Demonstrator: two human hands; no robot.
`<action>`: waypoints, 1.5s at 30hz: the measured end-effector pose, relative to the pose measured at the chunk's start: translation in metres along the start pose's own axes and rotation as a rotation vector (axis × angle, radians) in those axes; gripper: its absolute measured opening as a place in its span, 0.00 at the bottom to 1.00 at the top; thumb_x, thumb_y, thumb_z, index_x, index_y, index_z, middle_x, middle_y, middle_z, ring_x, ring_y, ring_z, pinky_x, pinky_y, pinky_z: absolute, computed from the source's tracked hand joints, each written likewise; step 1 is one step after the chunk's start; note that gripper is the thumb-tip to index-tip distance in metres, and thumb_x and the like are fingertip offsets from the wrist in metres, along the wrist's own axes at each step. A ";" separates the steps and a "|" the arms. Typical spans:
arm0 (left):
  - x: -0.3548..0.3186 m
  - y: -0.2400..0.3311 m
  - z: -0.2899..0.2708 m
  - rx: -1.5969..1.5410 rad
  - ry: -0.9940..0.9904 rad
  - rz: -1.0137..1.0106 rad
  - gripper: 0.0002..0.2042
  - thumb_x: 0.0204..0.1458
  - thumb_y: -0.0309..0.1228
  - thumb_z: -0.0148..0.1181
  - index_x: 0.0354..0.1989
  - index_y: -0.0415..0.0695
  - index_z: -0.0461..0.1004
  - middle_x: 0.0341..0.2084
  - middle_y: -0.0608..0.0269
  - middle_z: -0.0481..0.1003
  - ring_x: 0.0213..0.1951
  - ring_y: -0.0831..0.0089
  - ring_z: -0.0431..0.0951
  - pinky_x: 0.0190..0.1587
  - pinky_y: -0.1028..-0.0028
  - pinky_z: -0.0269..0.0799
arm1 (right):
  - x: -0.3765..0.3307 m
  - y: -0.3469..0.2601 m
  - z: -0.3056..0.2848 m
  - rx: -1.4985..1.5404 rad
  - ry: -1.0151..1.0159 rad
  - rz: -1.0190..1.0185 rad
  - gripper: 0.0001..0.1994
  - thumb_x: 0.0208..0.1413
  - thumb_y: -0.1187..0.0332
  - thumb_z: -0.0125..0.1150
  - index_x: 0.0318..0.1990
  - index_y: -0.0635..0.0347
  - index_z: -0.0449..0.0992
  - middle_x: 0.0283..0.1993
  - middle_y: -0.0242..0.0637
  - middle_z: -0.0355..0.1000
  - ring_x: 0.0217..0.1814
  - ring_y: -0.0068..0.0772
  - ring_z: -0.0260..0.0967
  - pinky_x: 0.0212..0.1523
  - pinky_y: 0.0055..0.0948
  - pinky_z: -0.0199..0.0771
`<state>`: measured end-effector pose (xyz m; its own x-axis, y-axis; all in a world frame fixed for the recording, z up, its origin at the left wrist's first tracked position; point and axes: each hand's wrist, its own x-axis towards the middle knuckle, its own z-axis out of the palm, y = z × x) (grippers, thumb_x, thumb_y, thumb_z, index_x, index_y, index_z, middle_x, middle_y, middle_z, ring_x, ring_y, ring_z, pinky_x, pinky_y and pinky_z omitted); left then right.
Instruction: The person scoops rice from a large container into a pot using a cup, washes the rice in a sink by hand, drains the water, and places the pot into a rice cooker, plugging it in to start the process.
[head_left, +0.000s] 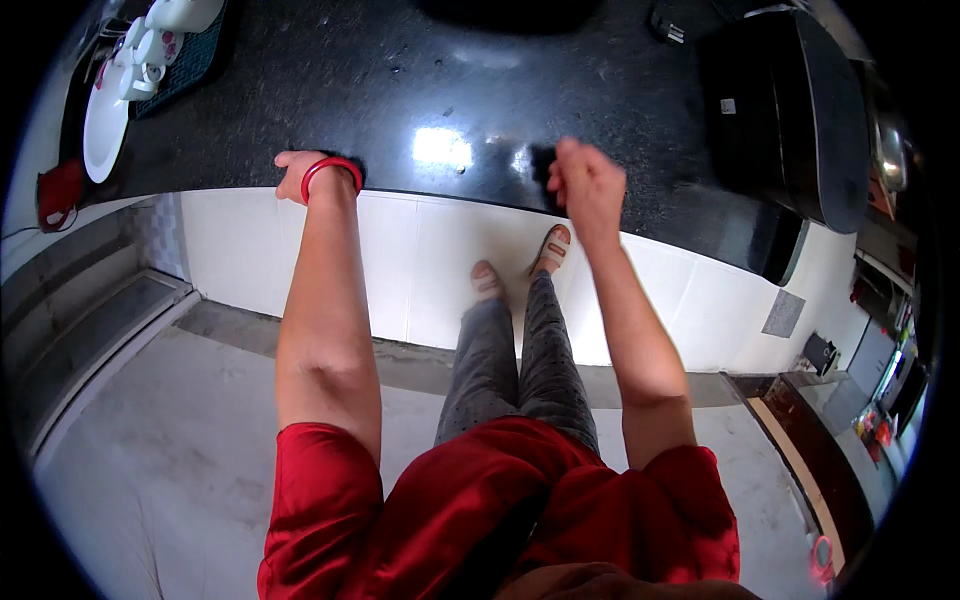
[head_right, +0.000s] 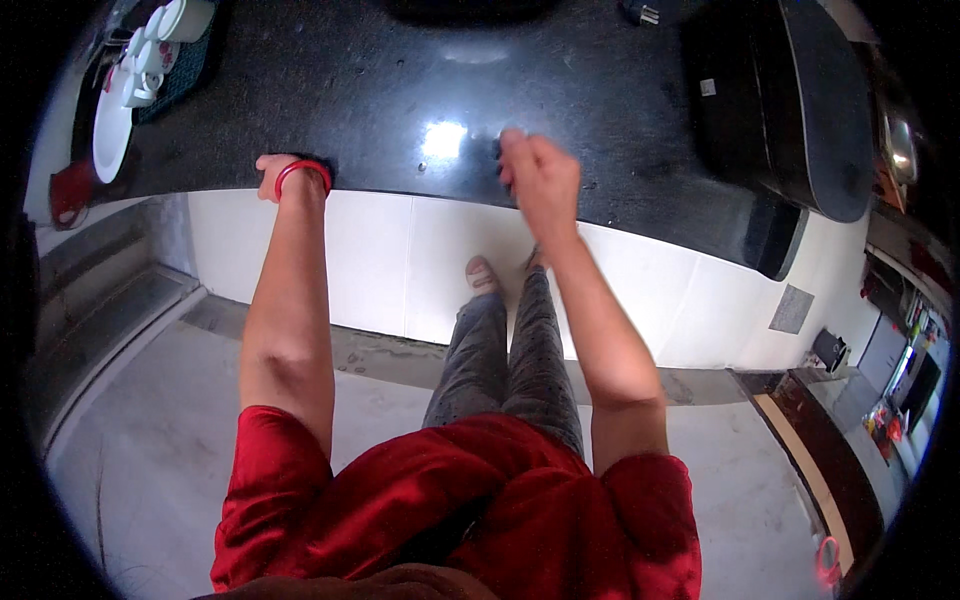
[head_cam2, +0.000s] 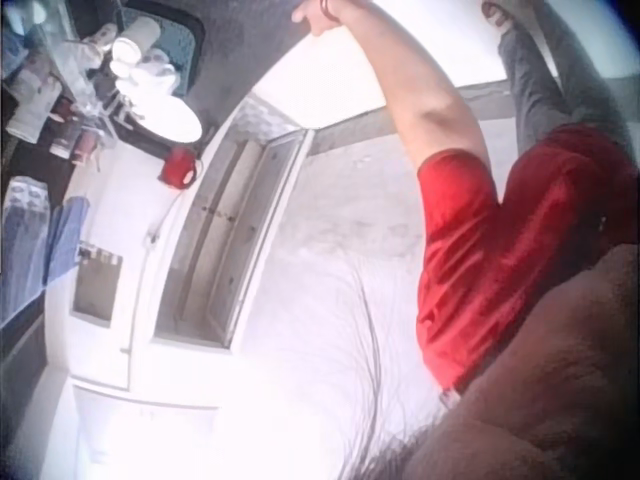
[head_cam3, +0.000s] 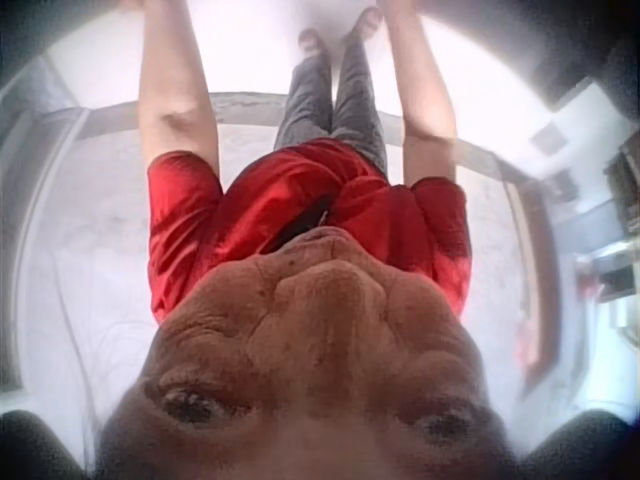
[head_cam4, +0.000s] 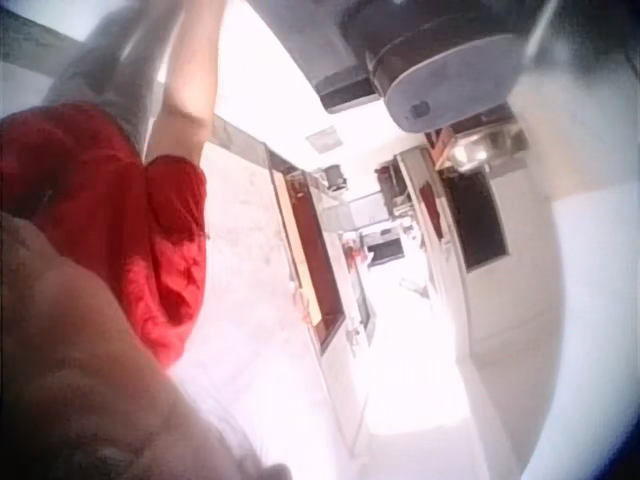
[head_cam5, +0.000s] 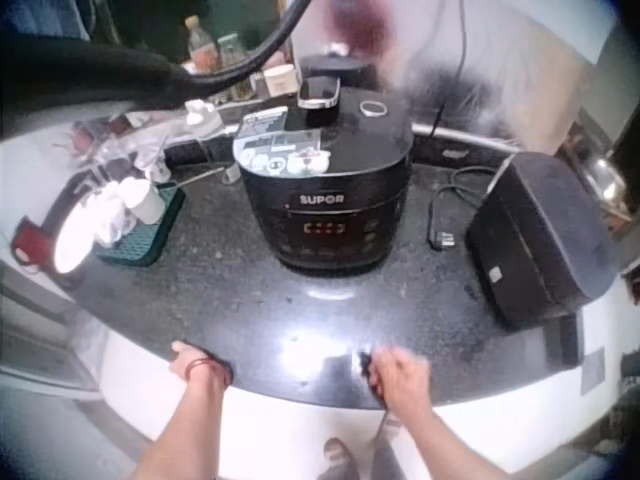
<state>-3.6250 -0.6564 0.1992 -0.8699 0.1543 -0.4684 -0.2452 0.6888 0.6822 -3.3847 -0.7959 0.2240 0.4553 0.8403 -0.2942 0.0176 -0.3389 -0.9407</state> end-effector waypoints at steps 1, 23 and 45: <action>0.001 0.000 0.002 -0.006 0.008 0.004 0.25 0.54 0.43 0.35 0.52 0.34 0.54 0.46 0.41 0.66 0.46 0.52 0.70 0.50 0.63 0.64 | -0.011 0.012 0.000 -0.015 -0.005 -0.040 0.15 0.54 0.63 0.53 0.21 0.63 0.72 0.15 0.30 0.66 0.15 0.13 0.58 0.15 0.15 0.56; -0.001 0.007 0.001 0.107 0.072 0.024 0.28 0.52 0.46 0.36 0.49 0.30 0.57 0.44 0.37 0.67 0.44 0.48 0.70 0.48 0.58 0.65 | 0.104 -0.065 -0.081 -0.911 0.144 -0.487 0.09 0.50 0.73 0.46 0.38 0.60 0.70 0.39 0.50 0.67 0.41 0.52 0.65 0.41 0.40 0.67; -0.004 0.015 -0.001 0.166 0.095 -0.020 0.29 0.53 0.48 0.35 0.50 0.28 0.56 0.45 0.37 0.66 0.45 0.47 0.70 0.49 0.59 0.64 | 0.266 -0.127 -0.101 -0.794 -0.350 -0.239 0.11 0.44 0.77 0.52 0.38 0.60 0.74 0.32 0.43 0.72 0.36 0.37 0.70 0.39 0.29 0.68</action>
<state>-3.6255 -0.6477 0.2123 -0.9040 0.0767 -0.4205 -0.1960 0.7999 0.5672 -3.1765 -0.5722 0.2826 0.0660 0.9628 -0.2620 0.7461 -0.2220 -0.6277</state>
